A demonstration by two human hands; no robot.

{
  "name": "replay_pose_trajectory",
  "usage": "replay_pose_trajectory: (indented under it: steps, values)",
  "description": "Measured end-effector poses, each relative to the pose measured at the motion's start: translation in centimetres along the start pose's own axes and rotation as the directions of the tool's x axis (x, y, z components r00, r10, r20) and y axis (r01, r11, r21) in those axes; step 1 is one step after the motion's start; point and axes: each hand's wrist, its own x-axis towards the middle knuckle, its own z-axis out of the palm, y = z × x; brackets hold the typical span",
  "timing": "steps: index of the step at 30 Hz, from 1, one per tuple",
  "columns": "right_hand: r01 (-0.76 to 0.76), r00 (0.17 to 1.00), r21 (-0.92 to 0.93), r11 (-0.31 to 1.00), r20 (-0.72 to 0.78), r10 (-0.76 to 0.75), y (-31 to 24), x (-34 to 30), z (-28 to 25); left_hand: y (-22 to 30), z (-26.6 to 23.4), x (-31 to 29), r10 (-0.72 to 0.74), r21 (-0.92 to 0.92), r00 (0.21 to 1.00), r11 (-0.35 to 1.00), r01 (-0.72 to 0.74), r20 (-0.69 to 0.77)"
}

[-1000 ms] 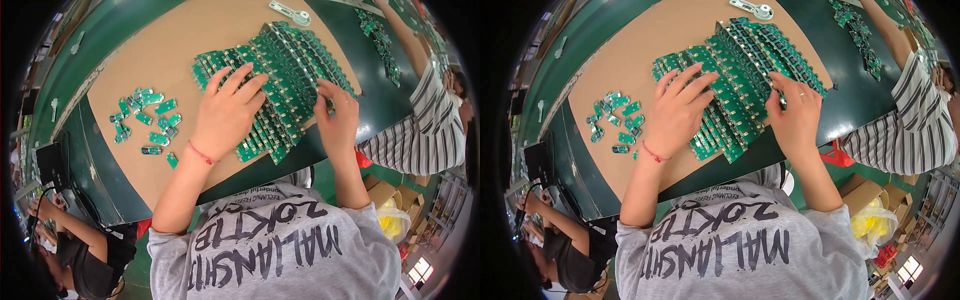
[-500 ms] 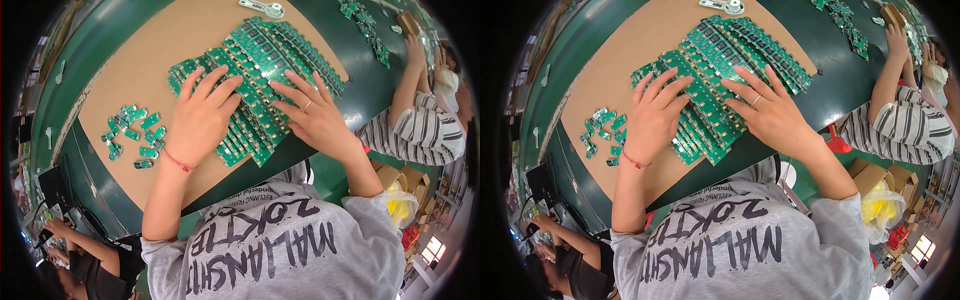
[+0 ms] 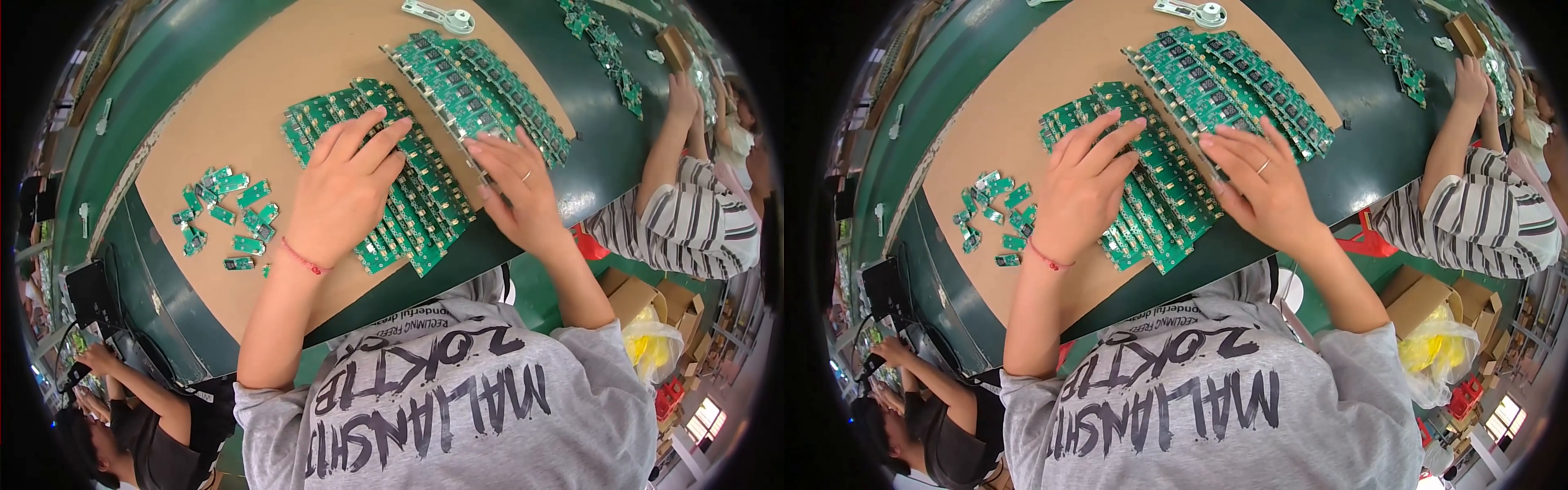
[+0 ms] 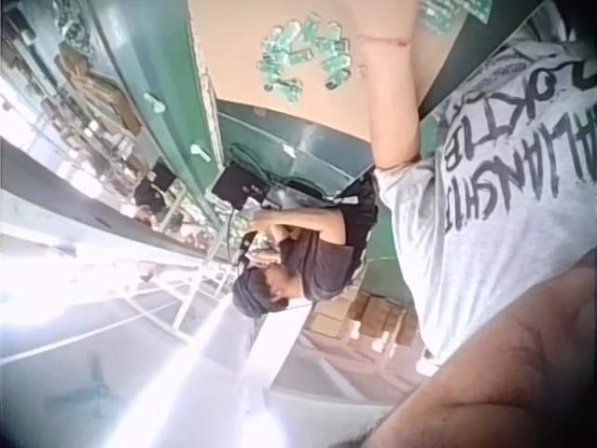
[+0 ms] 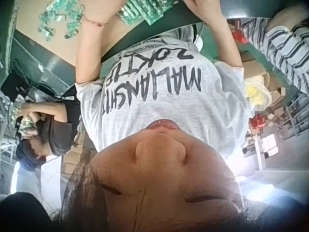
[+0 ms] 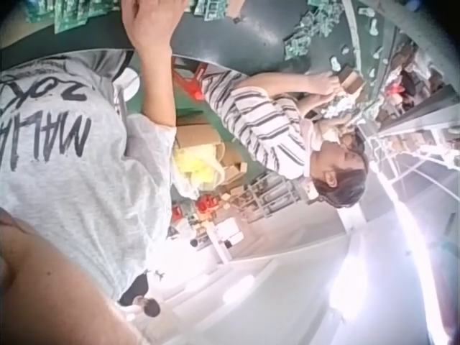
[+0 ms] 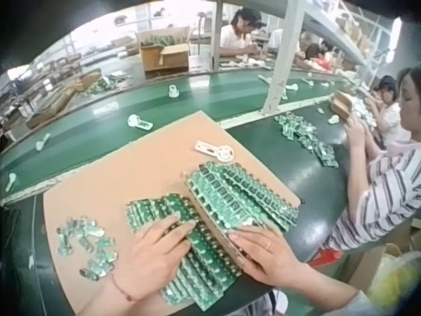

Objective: The person assembles small electronic components and speaker components into plastic housings by hand, taking the components from a cardboard box and inserting them into the housings.

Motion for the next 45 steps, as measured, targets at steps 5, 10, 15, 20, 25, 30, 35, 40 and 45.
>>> replay_pose_trajectory:
  steps: [5, 10, 15, 20, 25, 30, 35, 40, 45]
  values:
    - [-0.009, 1.000, 0.076, 0.997, -0.029, 0.011, -1.8, -1.1, 1.6, -0.1, 0.4, -0.3, -0.015, -0.046, 1.000, 0.999, 0.014, -0.014]
    - [-0.018, 1.000, 0.117, 0.993, -0.023, 0.021, -2.4, -1.5, 2.3, -0.2, 0.7, -0.3, -0.016, -0.087, 0.999, 0.996, 0.013, -0.035]
    - [-0.006, 0.999, 0.103, 0.995, 0.054, 0.000, -2.6, -0.9, 1.4, -0.5, 0.7, -0.4, -0.054, -0.149, 0.996, 0.988, 0.044, -0.064]
    - [-0.057, 0.998, -0.001, 0.998, 0.013, 0.057, -1.9, -0.8, 0.1, -0.3, 0.8, 0.0, 0.025, -0.023, 1.000, 0.999, -0.025, -0.019]
    - [-0.411, 0.910, -0.178, 0.894, -0.134, 0.391, -1.5, -0.2, 0.4, -0.1, 1.0, 0.2, 0.010, -0.041, 1.000, 0.999, -0.011, -0.026]
    - [-0.472, 0.880, -0.122, 0.873, -0.007, 0.475, -1.6, 0.4, 0.2, -0.1, 1.1, 0.9, 0.025, -0.097, 1.000, 0.995, -0.026, -0.005]
    - [-0.422, 0.906, -0.082, 0.903, -0.021, 0.422, -2.5, 0.5, 0.1, 1.2, 0.4, 2.4, -0.077, -0.102, 0.997, 0.992, 0.077, 0.006]
    - [-0.268, 0.963, 0.086, 0.959, 0.020, 0.268, -4.5, 0.3, 0.4, 0.3, 1.3, 1.9, 0.023, -0.056, 1.000, 0.998, -0.022, 0.007]
    - [-0.289, 0.953, -0.038, 0.957, -0.109, 0.283, -2.4, 0.7, 0.4, 0.2, 1.7, 1.5, 0.055, -0.054, 0.998, 0.997, -0.056, -0.021]
